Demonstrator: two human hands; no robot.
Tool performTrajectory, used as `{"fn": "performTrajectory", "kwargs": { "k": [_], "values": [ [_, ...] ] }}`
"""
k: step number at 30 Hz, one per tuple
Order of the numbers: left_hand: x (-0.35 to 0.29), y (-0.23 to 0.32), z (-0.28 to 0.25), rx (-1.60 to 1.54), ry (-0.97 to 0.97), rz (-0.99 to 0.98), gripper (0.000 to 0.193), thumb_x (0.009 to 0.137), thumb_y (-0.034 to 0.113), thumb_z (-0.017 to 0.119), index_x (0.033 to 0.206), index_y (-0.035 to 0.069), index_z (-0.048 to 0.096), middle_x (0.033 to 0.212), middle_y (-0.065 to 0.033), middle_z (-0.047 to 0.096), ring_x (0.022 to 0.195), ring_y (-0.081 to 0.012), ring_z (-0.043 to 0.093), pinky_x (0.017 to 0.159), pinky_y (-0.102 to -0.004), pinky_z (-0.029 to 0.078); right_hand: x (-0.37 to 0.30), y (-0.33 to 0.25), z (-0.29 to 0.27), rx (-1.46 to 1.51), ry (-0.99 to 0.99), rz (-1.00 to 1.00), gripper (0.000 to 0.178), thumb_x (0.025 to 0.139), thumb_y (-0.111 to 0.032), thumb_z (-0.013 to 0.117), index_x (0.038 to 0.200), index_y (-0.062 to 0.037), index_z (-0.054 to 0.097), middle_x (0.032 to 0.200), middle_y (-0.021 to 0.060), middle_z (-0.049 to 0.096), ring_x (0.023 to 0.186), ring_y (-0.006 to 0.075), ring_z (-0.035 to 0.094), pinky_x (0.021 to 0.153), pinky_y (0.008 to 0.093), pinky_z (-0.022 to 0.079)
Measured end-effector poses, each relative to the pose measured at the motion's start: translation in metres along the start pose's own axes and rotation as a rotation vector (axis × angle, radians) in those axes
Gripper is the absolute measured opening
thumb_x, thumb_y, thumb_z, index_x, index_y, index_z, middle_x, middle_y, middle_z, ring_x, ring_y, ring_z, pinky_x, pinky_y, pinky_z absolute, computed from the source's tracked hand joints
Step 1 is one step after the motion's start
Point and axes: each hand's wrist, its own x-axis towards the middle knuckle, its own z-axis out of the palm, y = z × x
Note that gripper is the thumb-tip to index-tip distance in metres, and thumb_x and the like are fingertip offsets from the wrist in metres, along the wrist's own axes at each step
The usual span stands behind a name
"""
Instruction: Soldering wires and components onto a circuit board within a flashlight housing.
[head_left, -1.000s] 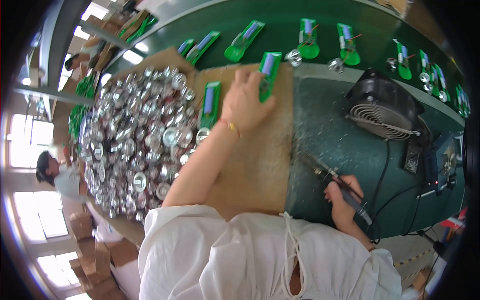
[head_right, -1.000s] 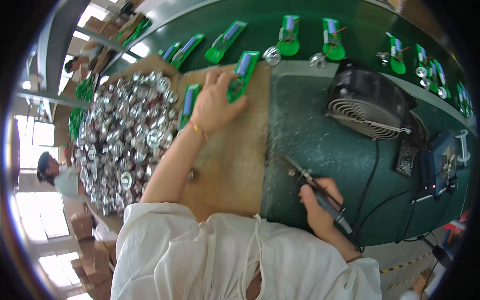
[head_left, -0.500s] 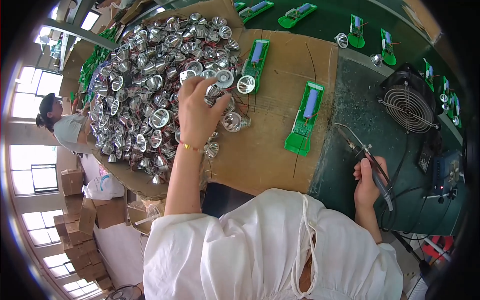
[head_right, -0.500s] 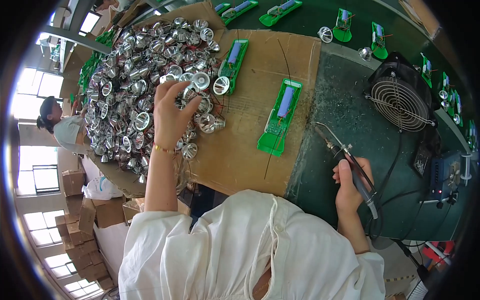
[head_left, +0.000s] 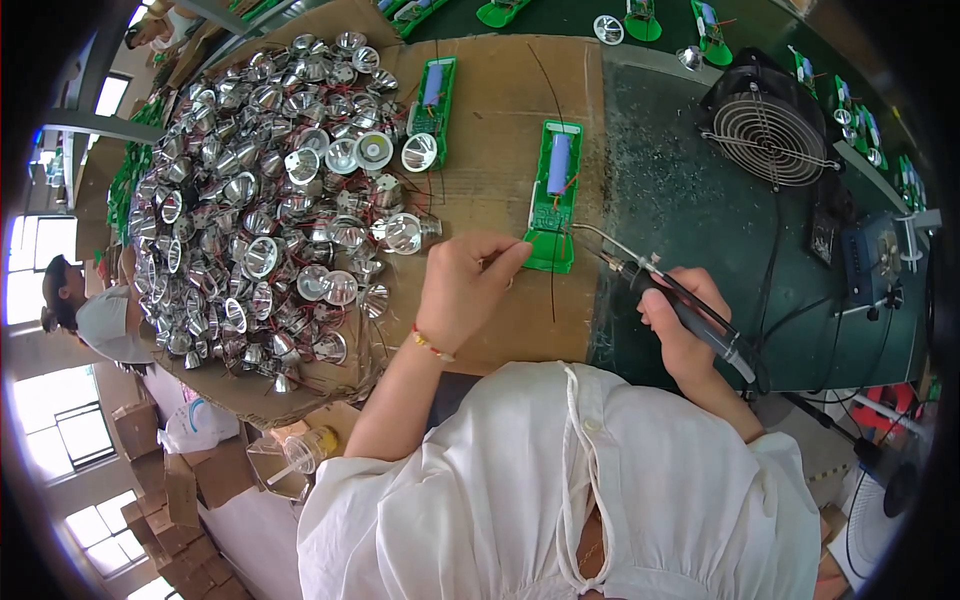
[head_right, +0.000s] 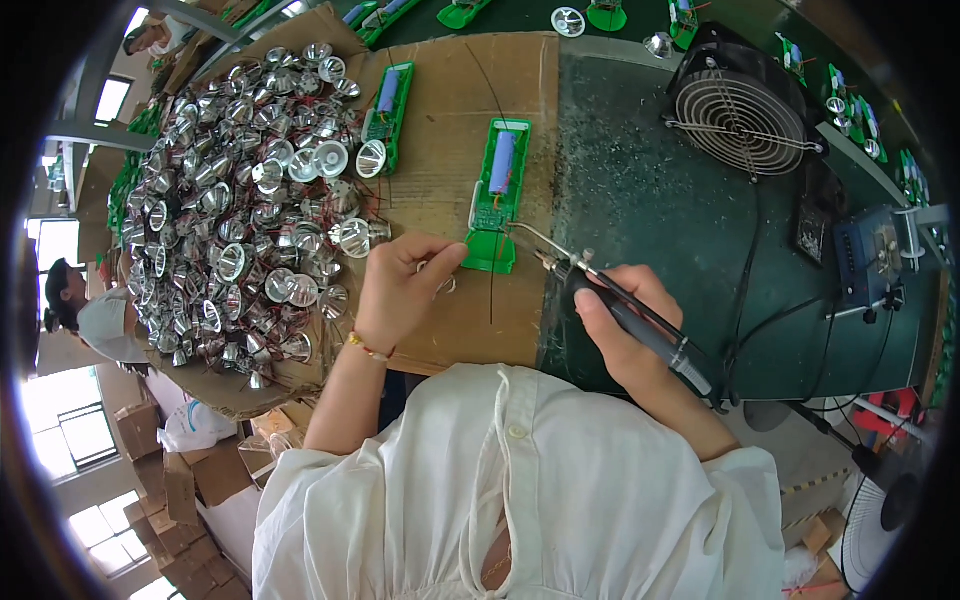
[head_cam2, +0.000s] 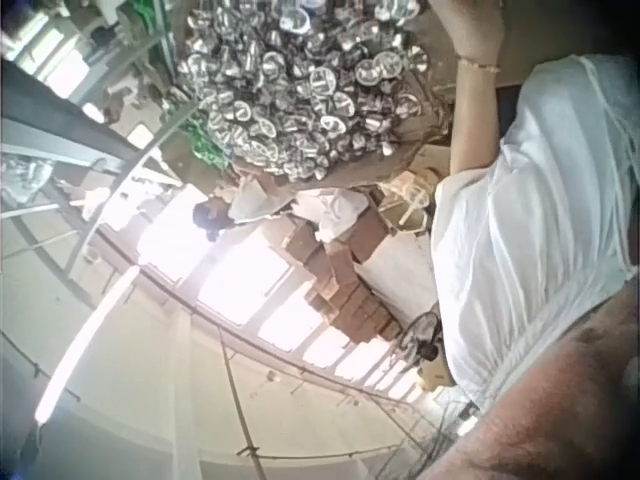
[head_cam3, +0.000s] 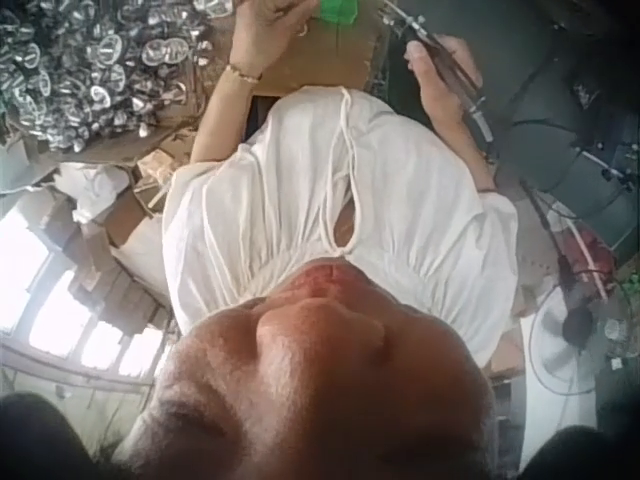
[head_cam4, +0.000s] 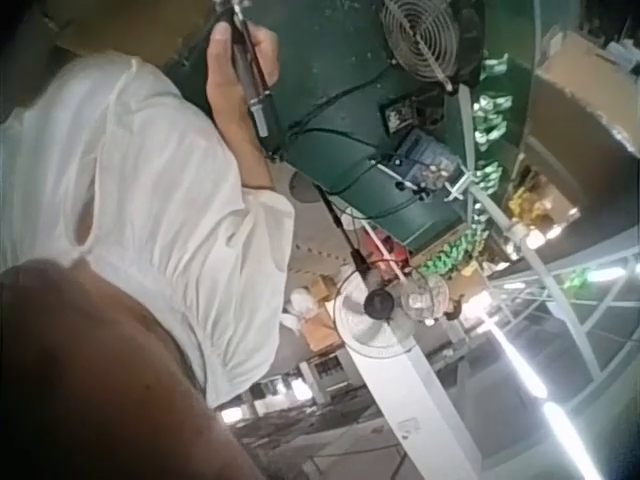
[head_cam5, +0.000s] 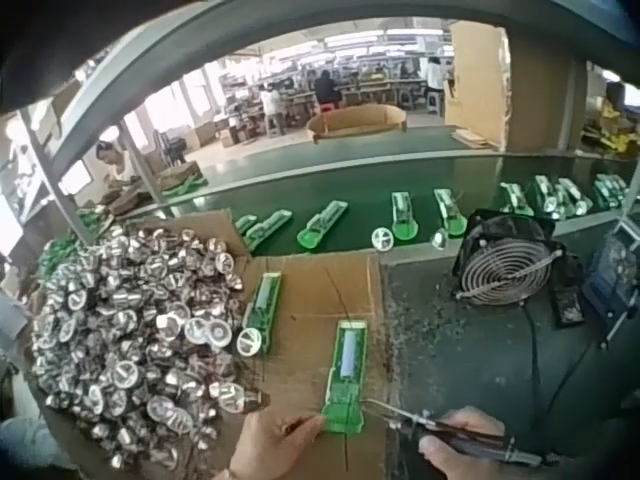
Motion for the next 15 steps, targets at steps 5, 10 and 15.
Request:
{"fn": "performTrajectory", "kwargs": {
  "k": [5,10,15],
  "values": [
    [0.012,-0.010,0.020,0.067,0.077,0.186,0.010,0.074,0.012,0.066,0.075,0.002,0.066,0.070,-0.0099,0.056,0.057,-0.0199,0.053,0.052,-0.0295,0.041,0.004,0.006,0.004,-0.076,-0.003,-0.061,0.016,0.080,-0.010,0.062,0.087,0.0020,0.053,0.068,0.0074,0.058,0.057,0.0092,0.055,0.049,0.0206,0.044],
    [0.016,-0.012,0.023,0.102,0.063,0.198,0.011,0.076,0.011,0.067,0.076,0.000,0.065,0.072,-0.0053,0.051,0.058,-0.0107,0.049,0.052,-0.0238,0.039,0.006,0.005,0.009,-0.083,-0.013,-0.053,0.015,0.080,-0.010,0.062,0.085,0.0016,0.054,0.068,0.0070,0.058,0.056,0.0088,0.055,0.048,0.0203,0.044],
    [0.019,-0.011,0.025,0.069,0.092,0.178,0.012,0.073,0.013,0.066,0.071,0.002,0.065,0.072,-0.0100,0.055,0.059,-0.0208,0.053,0.054,-0.0307,0.042,0.008,0.011,0.008,-0.095,-0.032,-0.056,0.016,0.080,-0.012,0.062,0.085,0.0010,0.054,0.065,0.0076,0.059,0.054,0.0089,0.054,0.048,0.0204,0.043]
  ]
}}
